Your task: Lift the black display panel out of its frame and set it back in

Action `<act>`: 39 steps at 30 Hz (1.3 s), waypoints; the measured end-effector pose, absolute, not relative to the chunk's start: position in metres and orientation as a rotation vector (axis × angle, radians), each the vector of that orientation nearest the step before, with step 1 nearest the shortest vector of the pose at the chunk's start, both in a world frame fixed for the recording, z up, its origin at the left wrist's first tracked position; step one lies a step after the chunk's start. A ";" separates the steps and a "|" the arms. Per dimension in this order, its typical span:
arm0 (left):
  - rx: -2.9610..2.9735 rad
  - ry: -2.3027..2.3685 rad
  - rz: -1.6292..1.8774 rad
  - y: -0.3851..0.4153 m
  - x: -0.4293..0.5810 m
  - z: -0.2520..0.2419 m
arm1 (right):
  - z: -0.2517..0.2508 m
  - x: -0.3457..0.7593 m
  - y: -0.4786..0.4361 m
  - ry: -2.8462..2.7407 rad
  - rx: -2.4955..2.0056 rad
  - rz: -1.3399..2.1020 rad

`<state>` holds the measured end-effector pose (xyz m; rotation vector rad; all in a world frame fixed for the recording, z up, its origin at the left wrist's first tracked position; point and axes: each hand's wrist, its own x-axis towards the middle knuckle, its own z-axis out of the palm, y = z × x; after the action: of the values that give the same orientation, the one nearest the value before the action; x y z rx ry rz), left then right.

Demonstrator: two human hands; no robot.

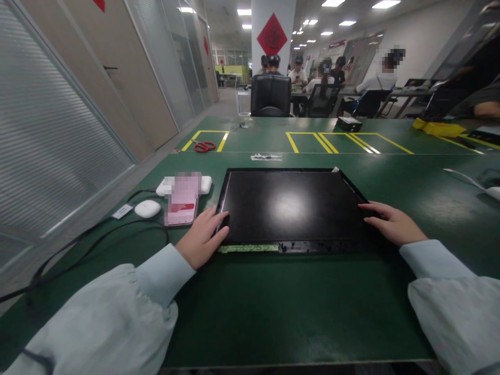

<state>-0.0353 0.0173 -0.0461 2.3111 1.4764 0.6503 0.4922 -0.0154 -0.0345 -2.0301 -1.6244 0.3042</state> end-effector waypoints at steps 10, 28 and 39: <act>2.257 1.399 0.607 0.016 -0.036 -0.021 | -0.038 0.495 -0.015 -1.607 -2.018 0.266; 1.333 1.144 1.095 0.003 -0.015 0.000 | -0.033 0.491 -0.016 -1.639 -2.061 0.265; 0.861 1.152 1.162 0.000 -0.003 0.016 | -0.027 0.487 -0.017 -1.612 -2.079 0.294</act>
<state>-0.0034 -0.0004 0.0162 0.8610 1.1516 1.1621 0.4866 -0.0166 -0.0274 -2.0786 -1.6117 0.2935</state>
